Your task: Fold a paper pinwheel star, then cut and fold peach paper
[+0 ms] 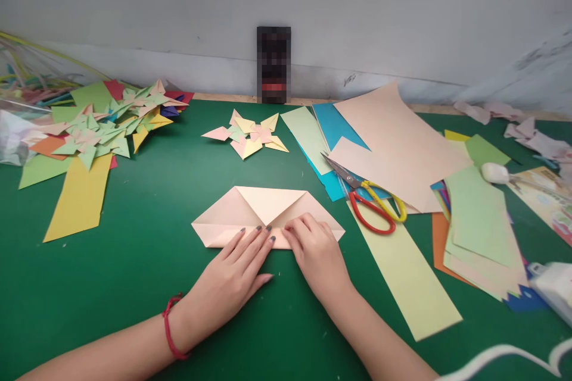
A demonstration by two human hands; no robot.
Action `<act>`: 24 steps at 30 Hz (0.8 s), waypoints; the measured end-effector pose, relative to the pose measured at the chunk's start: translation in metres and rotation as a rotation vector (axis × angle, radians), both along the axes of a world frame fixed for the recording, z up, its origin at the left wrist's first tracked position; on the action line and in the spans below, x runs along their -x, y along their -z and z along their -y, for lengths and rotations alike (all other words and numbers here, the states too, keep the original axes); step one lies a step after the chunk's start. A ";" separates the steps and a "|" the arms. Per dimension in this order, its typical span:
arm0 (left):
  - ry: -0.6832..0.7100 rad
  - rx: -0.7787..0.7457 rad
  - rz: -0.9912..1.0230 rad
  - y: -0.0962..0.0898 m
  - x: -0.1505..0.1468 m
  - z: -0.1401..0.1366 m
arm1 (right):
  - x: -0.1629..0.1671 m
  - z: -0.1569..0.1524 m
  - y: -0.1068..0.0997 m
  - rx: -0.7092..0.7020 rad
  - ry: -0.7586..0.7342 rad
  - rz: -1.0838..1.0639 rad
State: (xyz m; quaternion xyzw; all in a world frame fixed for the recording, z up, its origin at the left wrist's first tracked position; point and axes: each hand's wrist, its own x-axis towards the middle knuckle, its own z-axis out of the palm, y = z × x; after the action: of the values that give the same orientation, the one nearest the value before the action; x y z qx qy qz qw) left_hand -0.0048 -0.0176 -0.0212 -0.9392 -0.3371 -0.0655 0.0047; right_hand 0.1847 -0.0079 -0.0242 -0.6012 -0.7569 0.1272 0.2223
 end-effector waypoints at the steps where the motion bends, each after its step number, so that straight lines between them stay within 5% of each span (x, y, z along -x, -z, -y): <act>1: 0.000 0.008 -0.012 0.000 0.000 0.000 | 0.000 0.000 0.000 -0.004 0.002 0.001; 24: -0.020 0.100 -0.016 0.001 0.002 -0.002 | 0.000 -0.001 0.000 0.019 -0.014 0.003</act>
State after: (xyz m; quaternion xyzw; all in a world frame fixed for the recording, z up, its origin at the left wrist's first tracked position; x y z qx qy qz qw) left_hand -0.0064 -0.0153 -0.0223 -0.9353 -0.3493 -0.0409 -0.0387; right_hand 0.1850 -0.0065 -0.0238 -0.5981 -0.7602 0.1350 0.2149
